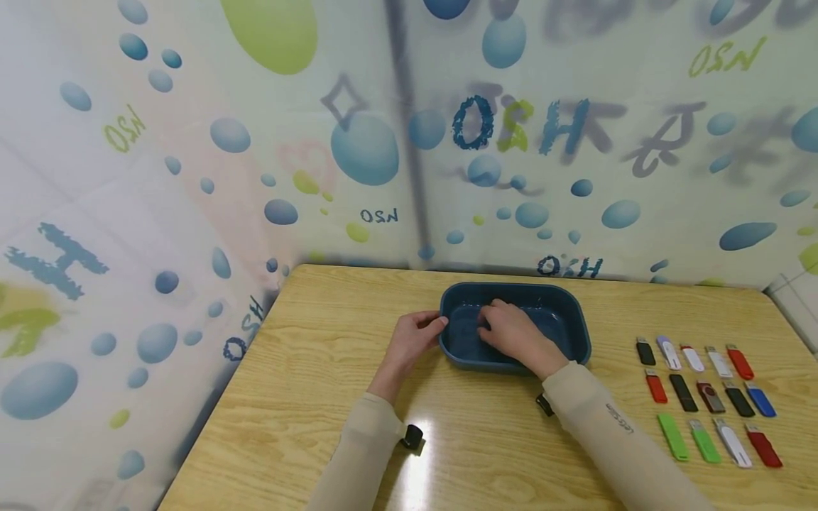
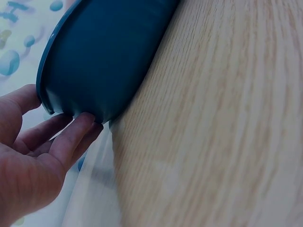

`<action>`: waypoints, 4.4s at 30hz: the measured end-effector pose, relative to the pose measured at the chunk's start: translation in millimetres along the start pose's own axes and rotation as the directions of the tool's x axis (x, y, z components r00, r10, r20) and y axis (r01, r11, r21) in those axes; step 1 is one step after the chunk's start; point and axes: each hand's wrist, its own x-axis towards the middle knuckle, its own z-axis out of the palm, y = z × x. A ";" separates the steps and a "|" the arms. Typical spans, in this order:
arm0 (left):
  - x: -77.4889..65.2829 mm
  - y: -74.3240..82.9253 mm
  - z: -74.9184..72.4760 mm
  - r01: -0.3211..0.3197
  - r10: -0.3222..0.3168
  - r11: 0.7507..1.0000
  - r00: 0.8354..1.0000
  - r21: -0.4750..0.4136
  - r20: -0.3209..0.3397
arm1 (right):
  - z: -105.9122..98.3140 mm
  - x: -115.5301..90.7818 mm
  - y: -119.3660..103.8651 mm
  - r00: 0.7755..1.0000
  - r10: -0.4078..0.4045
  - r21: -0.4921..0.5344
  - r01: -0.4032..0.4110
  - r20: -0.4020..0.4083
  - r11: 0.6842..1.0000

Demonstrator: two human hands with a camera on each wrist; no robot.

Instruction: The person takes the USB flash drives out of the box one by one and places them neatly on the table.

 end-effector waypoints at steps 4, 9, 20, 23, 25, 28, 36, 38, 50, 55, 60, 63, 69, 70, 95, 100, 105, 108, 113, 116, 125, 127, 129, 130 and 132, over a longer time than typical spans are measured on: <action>-0.5 0.8 0.1 0.003 -0.003 1.000 1.000 0.012 -0.005 | -0.1 -1.3 6.0 1.000 -0.003 0.018 0.003 0.000 1.000; -0.5 0.6 -0.2 0.007 -0.006 1.000 1.000 0.021 -0.006 | -1.7 -6.5 11.8 0.999 -0.018 0.042 0.020 -0.046 0.999; -0.4 0.3 0.4 0.011 -0.011 1.000 1.000 0.008 -0.010 | -6.2 -19.7 11.2 0.954 0.283 0.004 -0.284 -0.096 0.959; -0.2 0.0 0.4 0.018 -0.018 1.000 1.000 0.010 -0.011 | -3.5 -18.7 11.0 0.957 0.277 0.015 -0.277 -0.088 0.961; 0.1 0.1 0.4 0.021 -0.021 1.000 1.000 0.012 -0.008 | -1.6 -17.4 10.6 0.960 0.261 0.017 -0.260 -0.098 0.965; 0.4 0.8 0.2 0.025 -0.025 0.999 1.000 0.022 -0.002 | 1.0 -14.9 10.4 0.965 0.232 0.004 -0.233 -0.120 0.972; -0.1 2.5 0.2 0.022 -0.022 1.000 1.000 0.020 0.000 | 1.3 -10.3 9.3 0.971 0.220 -0.009 -0.222 -0.094 0.975; -0.1 2.4 0.3 0.019 -0.019 1.000 1.000 0.020 -0.001 | 0.6 -9.7 9.1 0.972 0.222 -0.004 -0.223 -0.081 0.975; 1.1 2.5 1.3 0.017 -0.016 1.000 1.000 0.021 -0.004 | -6.5 -13.7 15.9 0.971 0.231 0.048 -0.229 -0.055 0.972; 1.6 1.2 1.4 0.004 -0.003 1.000 1.000 0.017 -0.004 | -14.9 -24.3 23.4 0.967 0.235 0.084 -0.227 -0.101 0.970; 2.1 -0.4 1.6 0.007 -0.007 1.000 1.000 0.012 -0.012 | -27.5 -36.7 33.7 0.963 0.234 0.091 -0.224 -0.130 0.970; 2.3 -1.8 1.0 0.003 -0.003 1.000 1.000 0.013 -0.015 | -35.3 -45.7 38.5 0.964 0.214 0.082 -0.203 -0.158 0.976; 2.0 -1.9 -0.1 0.002 -0.001 1.000 1.000 0.020 -0.017 | -51.0 -68.1 47.0 0.958 0.196 0.106 -0.177 -0.209 0.979; 1.8 -1.5 -0.1 0.003 -0.003 1.000 1.000 0.022 -0.017 | -53.3 -71.8 49.2 0.956 0.200 0.112 -0.179 -0.214 0.977; 0.7 0.0 0.5 0.002 -0.001 0.999 1.000 0.042 -0.020 | -73.3 -170.1 109.0 0.921 0.311 0.140 -0.285 -0.234 0.948; -0.1 0.6 0.3 0.001 0.000 0.999 1.000 0.049 -0.017 | -72.7 -184.0 120.7 0.908 0.338 0.135 -0.313 -0.249 0.940; 0.5 0.6 0.8 0.001 0.000 0.999 1.000 0.037 -0.017 | -70.3 -197.8 130.0 0.890 0.361 0.128 -0.338 -0.278 0.932; 0.6 0.2 0.6 0.001 0.000 0.999 1.000 0.033 -0.018 | -69.9 -207.9 136.0 0.880 0.386 0.138 -0.361 -0.276 0.922; -0.3 -0.2 0.2 0.011 -0.011 1.000 1.000 0.026 -0.018 | -68.4 -223.7 147.2 0.852 0.430 0.130 -0.410 -0.297 0.903; -0.6 -0.3 -0.1 0.010 -0.010 1.000 1.000 0.020 -0.019 | -65.4 -230.5 153.9 0.826 0.475 0.142 -0.454 -0.304 0.880; -0.5 2.6 -1.0 0.004 -0.003 1.000 1.000 0.027 -0.016 | -45.6 -250.0 172.4 0.745 0.543 0.266 -0.474 -0.387 0.839; -1.3 3.2 -1.0 0.002 -0.002 1.000 1.000 0.031 -0.015 | -41.2 -254.6 175.1 0.731 0.533 0.291 -0.447 -0.426 0.846; -1.4 3.3 -1.1 0.003 -0.002 0.999 1.000 0.033 -0.015 | -38.0 -259.4 177.0 0.722 0.519 0.317 -0.413 -0.458 0.854; -1.0 3.4 -1.0 0.005 -0.004 0.999 1.000 0.038 -0.015 | -37.0 -261.3 177.8 0.716 0.523 0.324 -0.413 -0.463 0.851; 1.2 0.6 -1.8 0.008 -0.007 0.999 1.000 0.043 -0.016 | -34.3 -265.0 181.6 0.705 0.543 0.336 -0.429 -0.456 0.839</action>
